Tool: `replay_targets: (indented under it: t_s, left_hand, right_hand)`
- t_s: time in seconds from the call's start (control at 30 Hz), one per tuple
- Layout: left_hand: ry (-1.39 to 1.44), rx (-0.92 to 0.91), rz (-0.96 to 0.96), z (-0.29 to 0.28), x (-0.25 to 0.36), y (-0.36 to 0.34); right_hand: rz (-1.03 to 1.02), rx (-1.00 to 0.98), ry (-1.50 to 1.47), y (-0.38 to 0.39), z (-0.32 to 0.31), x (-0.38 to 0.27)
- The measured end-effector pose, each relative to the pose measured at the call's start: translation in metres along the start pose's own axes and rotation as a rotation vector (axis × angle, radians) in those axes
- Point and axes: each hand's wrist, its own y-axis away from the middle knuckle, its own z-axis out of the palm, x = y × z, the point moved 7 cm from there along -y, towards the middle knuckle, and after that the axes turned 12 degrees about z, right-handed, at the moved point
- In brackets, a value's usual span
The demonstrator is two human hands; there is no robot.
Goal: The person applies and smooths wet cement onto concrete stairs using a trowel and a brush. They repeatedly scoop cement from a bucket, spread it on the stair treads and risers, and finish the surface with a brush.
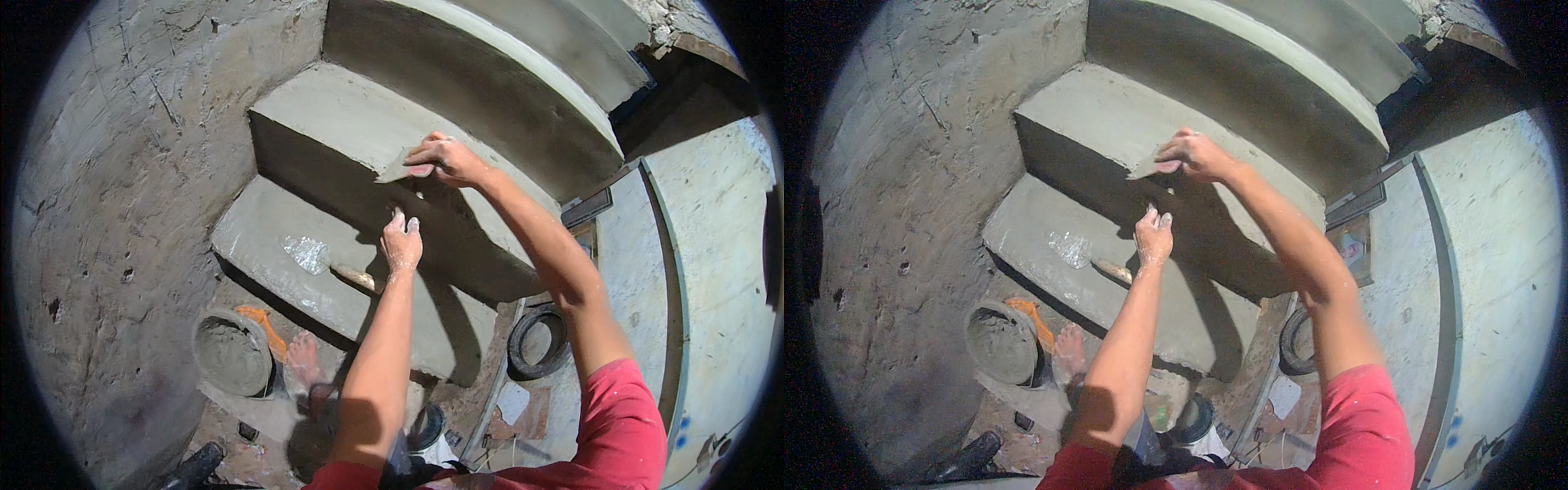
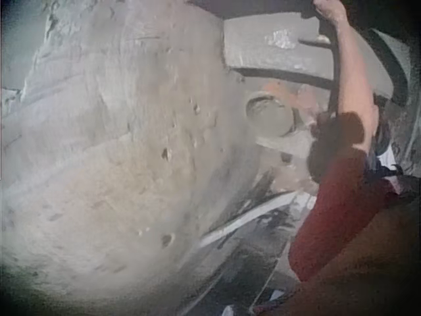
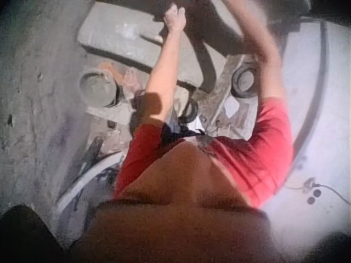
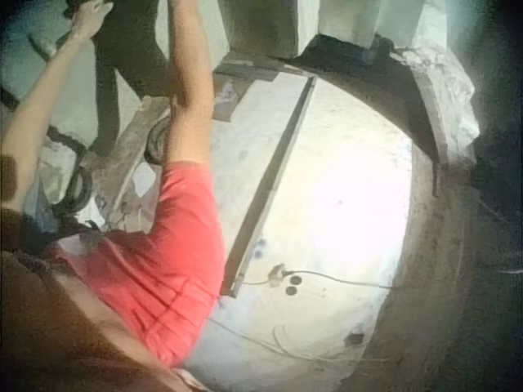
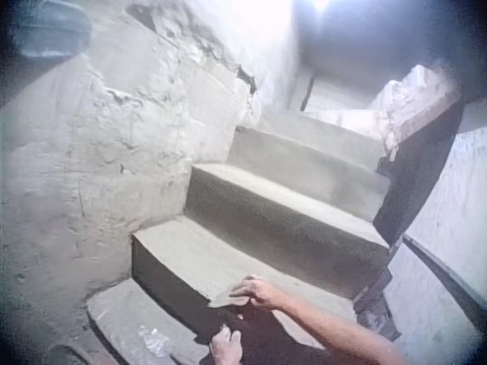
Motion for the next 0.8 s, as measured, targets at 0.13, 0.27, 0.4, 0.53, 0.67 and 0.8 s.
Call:
replay_targets:
  t_s: [0.13,0.27,0.4,0.53,0.67,0.8]
  left_hand:
    - [-0.052,-0.074,-0.086,-0.006,0.005,0.005]
    - [-0.09,-0.115,-0.038,-0.01,0.027,0.005]
    - [-0.108,-0.13,-0.06,-0.01,0.022,0.004]
    - [-0.059,-0.111,-0.031,-0.007,0.009,0.003]
    - [0.034,-0.068,0.056,-0.004,0.008,0.001]
    - [0.054,-0.113,-0.046,-0.003,0.003,0.004]
  right_hand:
    - [0.071,-0.084,-0.048,0.06,-0.008,0.025]
    - [0.182,-0.112,-0.017,0.142,-0.026,0.042]
    - [0.29,-0.123,0.026,0.213,-0.05,0.048]
    - [0.562,-0.12,0.055,0.242,-0.064,0.061]
    - [0.286,0.129,-0.119,0.203,-0.059,0.036]
    - [0.176,0.125,-0.108,0.148,-0.017,0.031]
